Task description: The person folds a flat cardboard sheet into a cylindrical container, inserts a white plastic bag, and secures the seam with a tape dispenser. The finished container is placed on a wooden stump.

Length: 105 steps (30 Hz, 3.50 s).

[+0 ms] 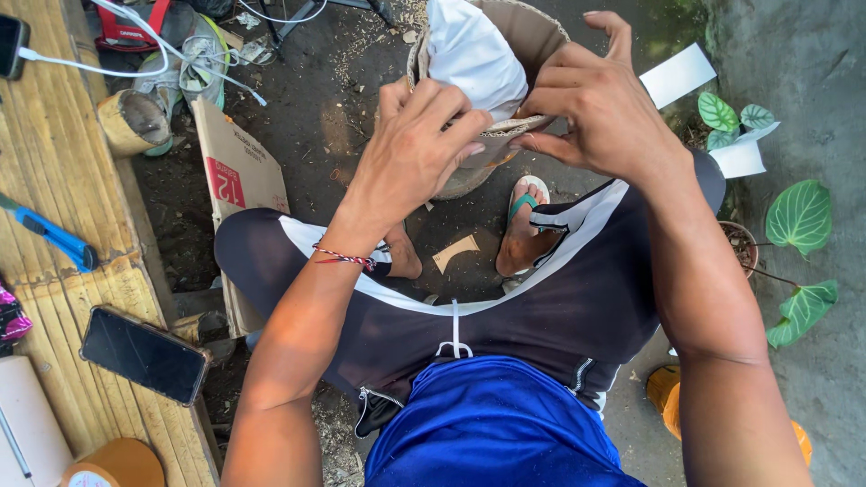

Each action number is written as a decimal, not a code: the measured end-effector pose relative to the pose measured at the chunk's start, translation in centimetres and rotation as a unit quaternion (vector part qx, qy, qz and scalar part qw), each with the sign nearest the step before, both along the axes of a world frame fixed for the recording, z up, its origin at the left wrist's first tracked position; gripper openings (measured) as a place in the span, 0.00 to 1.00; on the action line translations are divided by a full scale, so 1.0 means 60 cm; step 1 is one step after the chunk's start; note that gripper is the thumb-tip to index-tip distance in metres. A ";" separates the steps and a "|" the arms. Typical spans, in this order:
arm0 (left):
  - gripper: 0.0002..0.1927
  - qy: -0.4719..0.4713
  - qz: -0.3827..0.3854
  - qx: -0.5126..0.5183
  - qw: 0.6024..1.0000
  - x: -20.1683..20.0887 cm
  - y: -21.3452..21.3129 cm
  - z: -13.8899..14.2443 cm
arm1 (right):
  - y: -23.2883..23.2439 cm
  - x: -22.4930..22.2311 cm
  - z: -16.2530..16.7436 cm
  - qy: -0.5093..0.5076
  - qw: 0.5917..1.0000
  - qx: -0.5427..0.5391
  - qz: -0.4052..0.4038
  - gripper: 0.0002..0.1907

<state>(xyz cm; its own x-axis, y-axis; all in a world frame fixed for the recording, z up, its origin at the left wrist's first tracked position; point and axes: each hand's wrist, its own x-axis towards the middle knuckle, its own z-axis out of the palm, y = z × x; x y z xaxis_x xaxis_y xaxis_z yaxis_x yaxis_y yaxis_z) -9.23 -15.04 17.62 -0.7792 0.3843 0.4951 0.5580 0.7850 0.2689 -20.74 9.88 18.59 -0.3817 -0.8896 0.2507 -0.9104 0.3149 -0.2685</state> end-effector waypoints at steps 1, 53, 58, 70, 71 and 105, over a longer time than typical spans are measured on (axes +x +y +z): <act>0.14 -0.005 0.002 0.005 1.000 -0.001 0.000 -0.002 | 0.002 0.000 -0.004 -0.002 1.000 0.000 -0.005 0.16; 0.17 0.035 0.117 0.198 0.973 -0.021 0.093 -0.067 | -0.138 0.133 -0.301 -0.141 0.811 -0.383 -0.419 0.50; 0.17 0.040 0.100 0.179 0.978 -0.023 0.092 -0.068 | -0.129 0.133 -0.304 -0.217 0.782 -0.391 -0.434 0.45; 0.19 0.067 0.099 0.153 0.981 -0.024 0.070 -0.066 | 0.009 0.078 -0.081 -0.166 0.937 -0.266 -0.152 0.47; 0.19 0.062 0.099 0.148 0.982 -0.025 0.070 -0.067 | 0.018 0.065 -0.058 -0.105 0.961 -0.225 -0.125 0.42; 0.66 -0.144 0.219 0.281 0.923 -0.074 0.105 -0.307 | -0.001 -0.045 0.013 -0.199 0.979 0.018 -0.038 0.20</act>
<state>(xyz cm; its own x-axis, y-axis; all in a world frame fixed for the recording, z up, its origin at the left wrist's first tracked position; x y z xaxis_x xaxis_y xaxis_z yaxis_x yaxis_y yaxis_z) -13.66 -8.73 -0.82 -0.9294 -0.2528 0.2689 0.0626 0.6101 0.7899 -23.47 9.83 19.40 -0.5089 -0.8600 0.0382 -0.7090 0.3936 -0.5851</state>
